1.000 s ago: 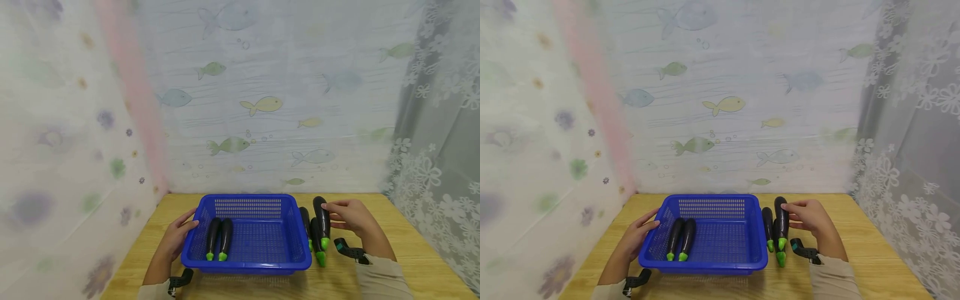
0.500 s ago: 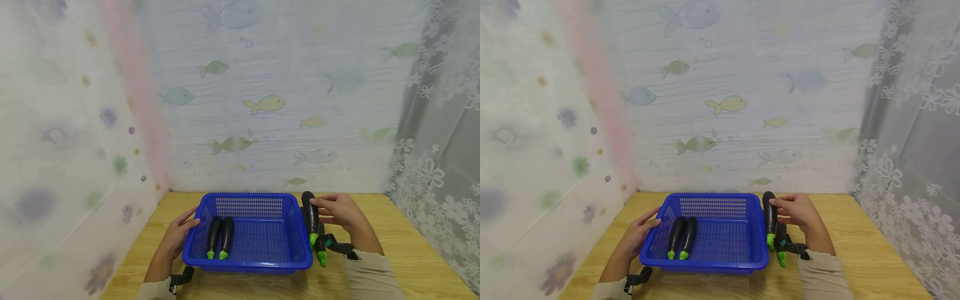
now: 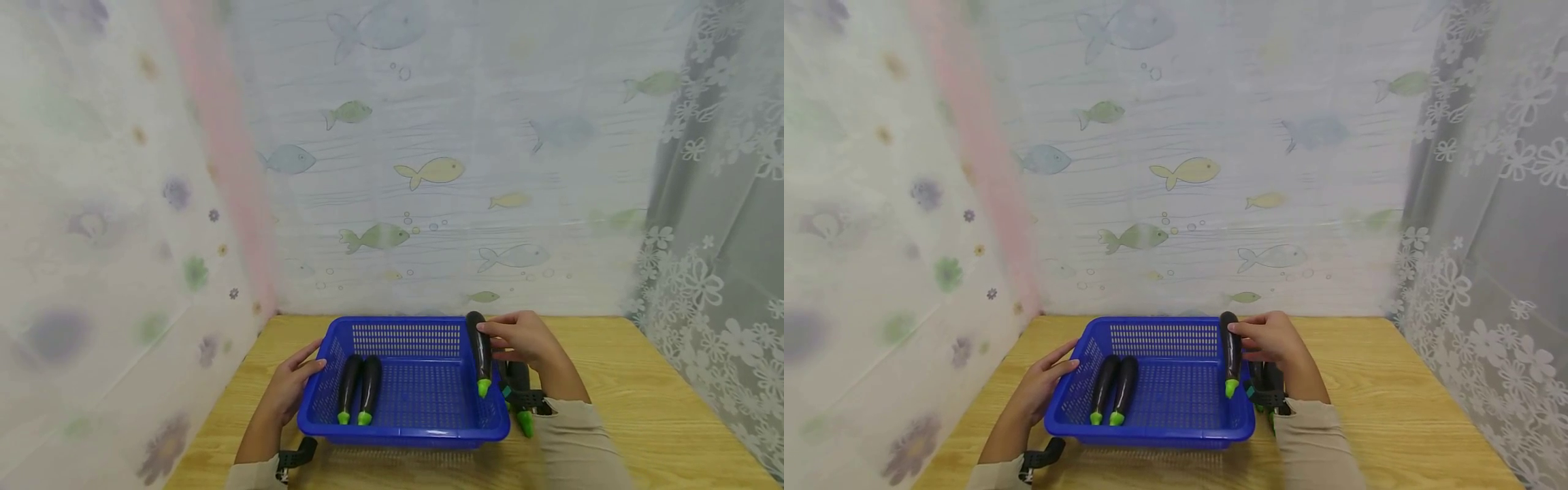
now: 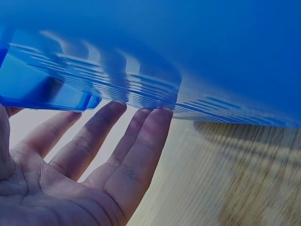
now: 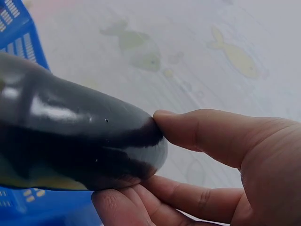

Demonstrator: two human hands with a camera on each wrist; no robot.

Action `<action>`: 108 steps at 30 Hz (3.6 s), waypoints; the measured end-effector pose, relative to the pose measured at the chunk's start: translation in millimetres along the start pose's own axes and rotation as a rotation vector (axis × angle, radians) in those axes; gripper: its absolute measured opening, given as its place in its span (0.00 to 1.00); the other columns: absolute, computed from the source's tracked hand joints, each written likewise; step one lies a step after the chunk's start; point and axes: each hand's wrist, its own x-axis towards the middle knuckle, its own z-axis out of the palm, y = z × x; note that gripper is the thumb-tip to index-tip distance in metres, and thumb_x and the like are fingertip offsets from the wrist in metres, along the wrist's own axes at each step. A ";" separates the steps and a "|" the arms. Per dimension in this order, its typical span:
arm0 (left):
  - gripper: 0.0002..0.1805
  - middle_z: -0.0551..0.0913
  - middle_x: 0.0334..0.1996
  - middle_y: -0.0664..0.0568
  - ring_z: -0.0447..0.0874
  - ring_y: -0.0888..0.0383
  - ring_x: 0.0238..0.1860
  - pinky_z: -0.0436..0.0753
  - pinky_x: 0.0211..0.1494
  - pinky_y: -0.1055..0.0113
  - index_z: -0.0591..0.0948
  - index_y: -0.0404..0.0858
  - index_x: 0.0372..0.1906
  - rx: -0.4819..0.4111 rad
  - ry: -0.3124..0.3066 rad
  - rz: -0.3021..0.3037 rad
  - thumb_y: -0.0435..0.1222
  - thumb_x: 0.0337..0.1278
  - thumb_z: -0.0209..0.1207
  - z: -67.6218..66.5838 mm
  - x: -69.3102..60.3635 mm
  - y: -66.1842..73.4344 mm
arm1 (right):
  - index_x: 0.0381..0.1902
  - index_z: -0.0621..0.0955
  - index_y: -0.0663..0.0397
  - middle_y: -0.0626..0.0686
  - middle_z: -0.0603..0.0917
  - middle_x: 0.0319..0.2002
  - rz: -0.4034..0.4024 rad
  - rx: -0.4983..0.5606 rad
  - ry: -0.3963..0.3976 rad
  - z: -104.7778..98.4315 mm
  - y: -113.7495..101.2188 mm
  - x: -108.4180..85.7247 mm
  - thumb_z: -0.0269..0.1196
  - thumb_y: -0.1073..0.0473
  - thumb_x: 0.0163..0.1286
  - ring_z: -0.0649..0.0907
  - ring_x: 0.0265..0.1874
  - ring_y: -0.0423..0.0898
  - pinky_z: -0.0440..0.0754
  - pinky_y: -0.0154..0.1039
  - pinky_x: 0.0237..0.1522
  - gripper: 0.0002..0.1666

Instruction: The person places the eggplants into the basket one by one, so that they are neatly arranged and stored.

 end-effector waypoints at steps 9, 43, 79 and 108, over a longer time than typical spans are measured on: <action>0.34 0.83 0.61 0.37 0.89 0.43 0.52 0.90 0.50 0.49 0.72 0.51 0.76 0.001 0.002 0.000 0.40 0.67 0.66 -0.3 0.2 1.0 | 0.64 0.75 0.73 0.65 0.84 0.56 -0.016 0.055 -0.052 24.2 -2.4 12.6 0.71 0.54 0.68 0.88 0.48 0.52 0.91 0.49 0.46 0.36; 0.34 0.82 0.64 0.37 0.89 0.44 0.53 0.90 0.52 0.50 0.70 0.52 0.77 -0.007 -0.013 -0.003 0.41 0.68 0.65 0.1 0.3 1.8 | 0.53 0.82 0.70 0.61 0.84 0.41 0.044 0.115 -0.117 109.0 -0.7 49.9 0.74 0.58 0.63 0.89 0.37 0.51 0.92 0.51 0.39 0.25; 0.33 0.79 0.67 0.38 0.88 0.43 0.55 0.89 0.53 0.47 0.72 0.54 0.76 0.014 0.001 -0.007 0.42 0.68 0.65 -3.6 2.4 -3.4 | 0.55 0.77 0.74 0.64 0.88 0.39 0.121 -0.073 -0.137 163.8 11.6 51.5 0.74 0.67 0.61 0.91 0.37 0.60 0.92 0.49 0.37 0.28; 0.34 0.74 0.72 0.38 0.87 0.42 0.58 0.89 0.53 0.46 0.69 0.53 0.78 0.015 -0.005 -0.019 0.42 0.69 0.64 -1.3 0.6 -3.3 | 0.55 0.75 0.75 0.67 0.88 0.37 0.121 0.005 -0.199 168.3 23.2 58.9 0.73 0.72 0.60 0.91 0.36 0.60 0.92 0.51 0.41 0.28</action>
